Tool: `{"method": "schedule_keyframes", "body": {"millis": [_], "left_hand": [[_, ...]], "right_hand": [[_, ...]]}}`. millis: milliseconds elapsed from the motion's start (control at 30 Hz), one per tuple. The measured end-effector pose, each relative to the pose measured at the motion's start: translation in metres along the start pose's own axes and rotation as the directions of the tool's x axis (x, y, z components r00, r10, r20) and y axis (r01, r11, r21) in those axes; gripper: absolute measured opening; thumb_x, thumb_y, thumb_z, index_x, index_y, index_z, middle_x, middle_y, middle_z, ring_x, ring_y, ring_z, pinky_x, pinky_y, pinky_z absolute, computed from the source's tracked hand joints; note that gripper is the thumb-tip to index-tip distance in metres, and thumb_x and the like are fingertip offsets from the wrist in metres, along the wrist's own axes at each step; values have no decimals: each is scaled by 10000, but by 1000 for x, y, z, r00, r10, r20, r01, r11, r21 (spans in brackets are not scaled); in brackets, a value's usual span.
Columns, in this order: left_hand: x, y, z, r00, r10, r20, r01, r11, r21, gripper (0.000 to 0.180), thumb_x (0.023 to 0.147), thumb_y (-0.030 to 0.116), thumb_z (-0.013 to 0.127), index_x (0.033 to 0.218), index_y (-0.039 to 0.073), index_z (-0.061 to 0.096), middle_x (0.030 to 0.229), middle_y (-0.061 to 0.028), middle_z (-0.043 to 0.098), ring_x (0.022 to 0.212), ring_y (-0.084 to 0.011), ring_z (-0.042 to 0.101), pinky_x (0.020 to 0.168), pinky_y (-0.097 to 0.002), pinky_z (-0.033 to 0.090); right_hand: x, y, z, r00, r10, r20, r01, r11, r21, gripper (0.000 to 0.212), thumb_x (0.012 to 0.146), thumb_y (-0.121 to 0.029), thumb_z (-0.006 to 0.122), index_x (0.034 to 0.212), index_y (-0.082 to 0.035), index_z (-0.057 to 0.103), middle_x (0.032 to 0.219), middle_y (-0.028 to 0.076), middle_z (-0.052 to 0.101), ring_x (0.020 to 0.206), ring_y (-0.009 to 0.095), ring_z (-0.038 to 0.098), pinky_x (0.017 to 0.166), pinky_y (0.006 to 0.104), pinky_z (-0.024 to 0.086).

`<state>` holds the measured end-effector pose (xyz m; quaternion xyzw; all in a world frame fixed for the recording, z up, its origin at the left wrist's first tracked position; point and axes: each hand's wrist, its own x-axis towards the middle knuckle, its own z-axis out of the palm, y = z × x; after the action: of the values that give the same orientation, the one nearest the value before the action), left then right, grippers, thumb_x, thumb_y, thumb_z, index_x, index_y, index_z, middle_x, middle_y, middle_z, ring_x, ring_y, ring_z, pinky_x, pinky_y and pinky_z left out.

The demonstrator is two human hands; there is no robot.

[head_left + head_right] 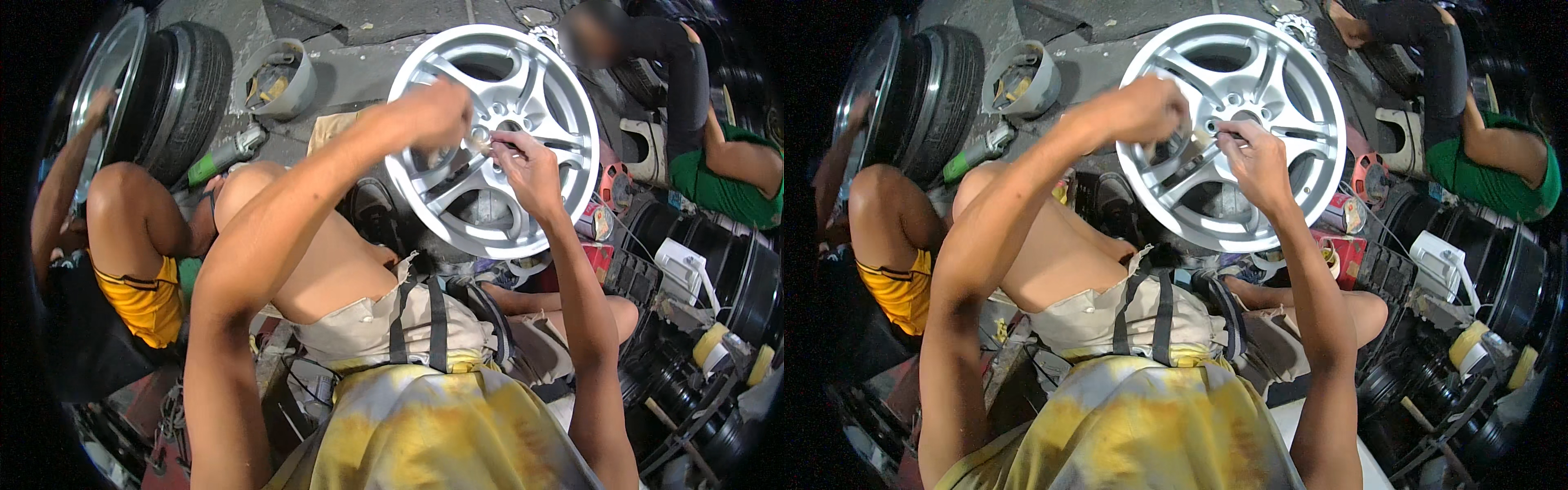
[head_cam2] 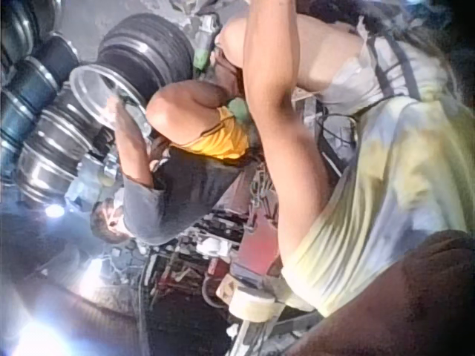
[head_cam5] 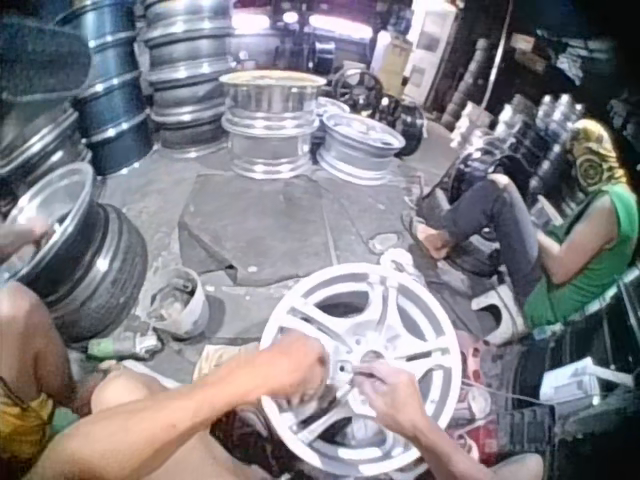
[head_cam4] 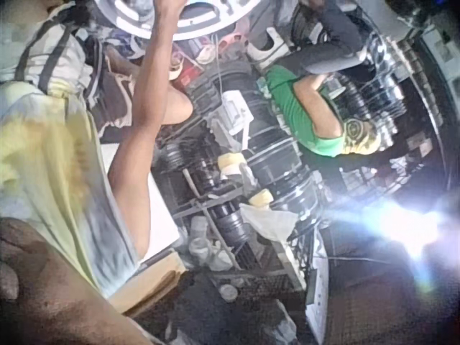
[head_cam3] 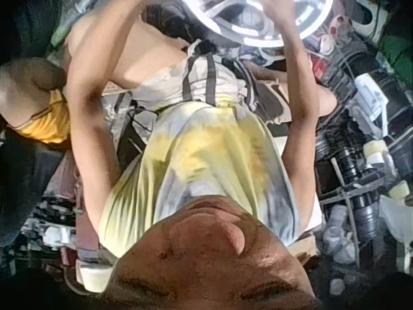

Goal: The person scrubs a silver car rim with a small abrasive pad while sitting on the floor. They repeatedly rub the spokes and inner barrel of the rim, rotating it to access different areas.

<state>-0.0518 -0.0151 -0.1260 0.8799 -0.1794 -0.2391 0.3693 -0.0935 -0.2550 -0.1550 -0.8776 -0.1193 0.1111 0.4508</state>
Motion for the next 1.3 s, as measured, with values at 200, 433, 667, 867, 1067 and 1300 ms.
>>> {"method": "schedule_keyframes", "body": {"millis": [200, 433, 667, 867, 1067, 1300], "left_hand": [[10, -31, -93, 717, 189, -671, -85, 979, 185, 282, 895, 167, 559, 869, -31, 759, 812, -285, 715, 775, -397, 737, 732, -472, 568], [-22, -26, -125, 678, 61, -733, -38, 998, 48, 239, 818, 80, 555, 884, -41, 751, 871, -330, 687, 878, -476, 706, 817, -503, 570], [-18, -25, -121, 704, 25, -709, 8, 999, 44, 192, 827, 94, 606, 878, -20, 752, 930, -321, 702, 932, -475, 700, 835, -509, 568], [-21, -4, -126, 778, -46, -627, 64, 998, 6, 202, 851, 145, 664, 858, -39, 747, 906, -330, 692, 916, -484, 700, 809, -514, 572], [-25, -26, -123, 718, 31, -695, 13, 998, 59, 217, 845, 172, 701, 885, -36, 750, 918, -334, 688, 922, -480, 702, 805, -514, 576], [-24, -18, -120, 673, 43, -739, 6, 998, 63, 205, 840, 170, 702, 892, -24, 744, 916, -327, 696, 919, -474, 708, 811, -512, 577]], "right_hand": [[23, -9, 29, 807, -406, 430, 555, 769, -316, 188, 935, -88, 657, 1090, -34, 750, 1187, 170, 689, 1025, 339, 688, 873, 409, 563], [22, -8, 51, 776, -134, 616, 406, 854, -327, 181, 964, -153, 583, 1012, -51, 725, 1072, 175, 672, 974, 357, 667, 839, 471, 546], [36, -17, 34, 752, -63, 657, 407, 828, -387, 243, 968, -212, 596, 1040, -53, 765, 1091, 149, 721, 970, 347, 709, 858, 435, 557], [36, -14, 72, 693, -221, 686, 502, 832, -239, 272, 990, -272, 553, 993, -92, 757, 1040, 114, 706, 840, 360, 703, 758, 458, 568], [55, -26, 18, 660, -26, 751, 615, 592, -520, 235, 953, -226, 630, 1121, -119, 754, 1208, 38, 705, 833, 266, 724, 710, 386, 573], [160, -39, 42, 340, -182, 922, 896, -236, -377, 219, 974, -139, 592, 1158, -114, 707, 793, 64, 714, 769, 213, 721, 656, 331, 543]]}}
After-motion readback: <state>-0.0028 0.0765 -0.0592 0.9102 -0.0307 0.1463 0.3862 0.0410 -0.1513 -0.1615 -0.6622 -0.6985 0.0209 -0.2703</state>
